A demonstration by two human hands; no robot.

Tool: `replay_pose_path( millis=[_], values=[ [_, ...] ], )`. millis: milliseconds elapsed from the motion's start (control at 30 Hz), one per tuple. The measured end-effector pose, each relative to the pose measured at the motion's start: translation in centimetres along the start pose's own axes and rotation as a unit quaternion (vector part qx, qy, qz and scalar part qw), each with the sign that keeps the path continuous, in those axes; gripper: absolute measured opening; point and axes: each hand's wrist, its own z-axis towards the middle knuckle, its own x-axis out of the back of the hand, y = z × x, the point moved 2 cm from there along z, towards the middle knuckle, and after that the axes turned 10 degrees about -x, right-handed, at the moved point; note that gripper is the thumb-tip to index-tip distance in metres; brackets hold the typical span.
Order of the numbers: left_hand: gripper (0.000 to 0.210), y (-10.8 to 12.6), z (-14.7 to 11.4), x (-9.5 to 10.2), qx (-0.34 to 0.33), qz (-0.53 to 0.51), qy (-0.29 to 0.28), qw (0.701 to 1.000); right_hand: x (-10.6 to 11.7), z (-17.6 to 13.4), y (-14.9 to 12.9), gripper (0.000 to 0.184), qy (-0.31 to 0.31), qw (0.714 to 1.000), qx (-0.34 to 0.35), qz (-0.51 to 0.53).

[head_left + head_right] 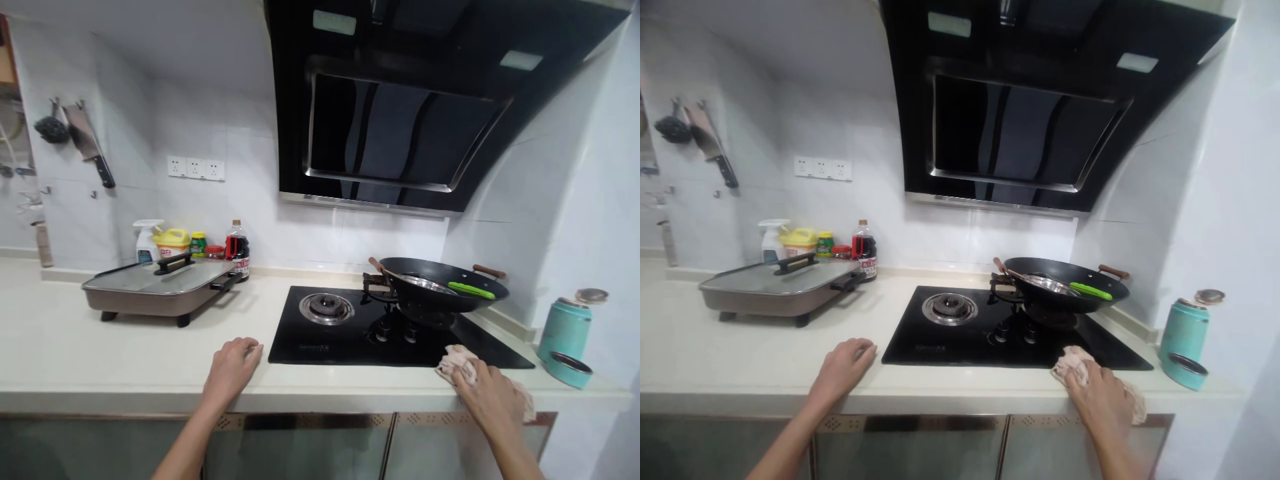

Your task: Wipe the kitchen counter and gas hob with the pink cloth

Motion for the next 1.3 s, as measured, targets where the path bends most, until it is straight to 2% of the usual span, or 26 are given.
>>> replay_pose_path(
  millis=[133,300,533,667,767,900,967,1000,1067,1167,1233,1300],
  values=[
    [0.036,0.3,-0.2,-0.1,0.005,0.013,-0.004,1.0,0.9,-3.5,-4.8,0.038,0.043,0.999,0.006,0.018],
    [0.033,0.7,-0.4,0.2,0.002,0.025,-0.003,1.0,2.6,-8.6,-13.3,0.032,0.045,0.992,0.074,0.097],
    [0.033,0.5,-0.3,0.0,0.01,0.022,-0.003,1.0,6.1,-15.9,-25.4,0.025,0.065,0.943,0.176,0.275],
    [0.034,0.0,-0.1,-0.1,0.012,0.019,0.0,1.0,7.5,-18.9,-30.6,0.039,0.017,0.911,0.236,0.337],
    [0.034,-0.3,0.0,-0.1,0.01,0.01,0.0,1.0,7.9,-19.7,-31.7,0.041,-0.041,0.887,0.27,0.372],
    [0.032,-0.6,0.0,-0.3,0.019,0.003,0.006,1.0,7.9,-18.0,-30.8,0.032,-0.103,0.829,0.274,0.476],
    [0.031,-0.6,0.1,-0.3,0.026,0.002,0.011,1.0,8.0,-15.6,-30.6,0.034,-0.099,0.819,0.262,0.501],
    [0.031,-0.5,0.1,-0.3,0.028,0.001,0.012,1.0,8.0,-14.0,-30.6,0.034,-0.083,0.823,0.255,0.5],
    [0.03,-0.4,0.1,-0.4,0.029,-0.002,0.012,1.0,7.9,-10.1,-30.9,0.034,-0.041,0.846,0.236,0.476],
    [0.028,-0.3,0.0,-0.4,0.03,-0.004,0.011,0.999,6.5,-4.1,-31.2,0.04,-0.012,0.905,0.152,0.398],
    [0.027,-0.2,-0.1,-0.4,0.031,-0.006,0.013,0.999,4.5,-1.0,-31.0,0.05,-0.037,0.945,0.102,0.31],
    [0.026,-0.1,-0.2,-0.4,0.032,-0.01,0.016,0.999,2.2,0.8,-30.5,0.055,-0.095,0.967,0.095,0.218]
  ],
)
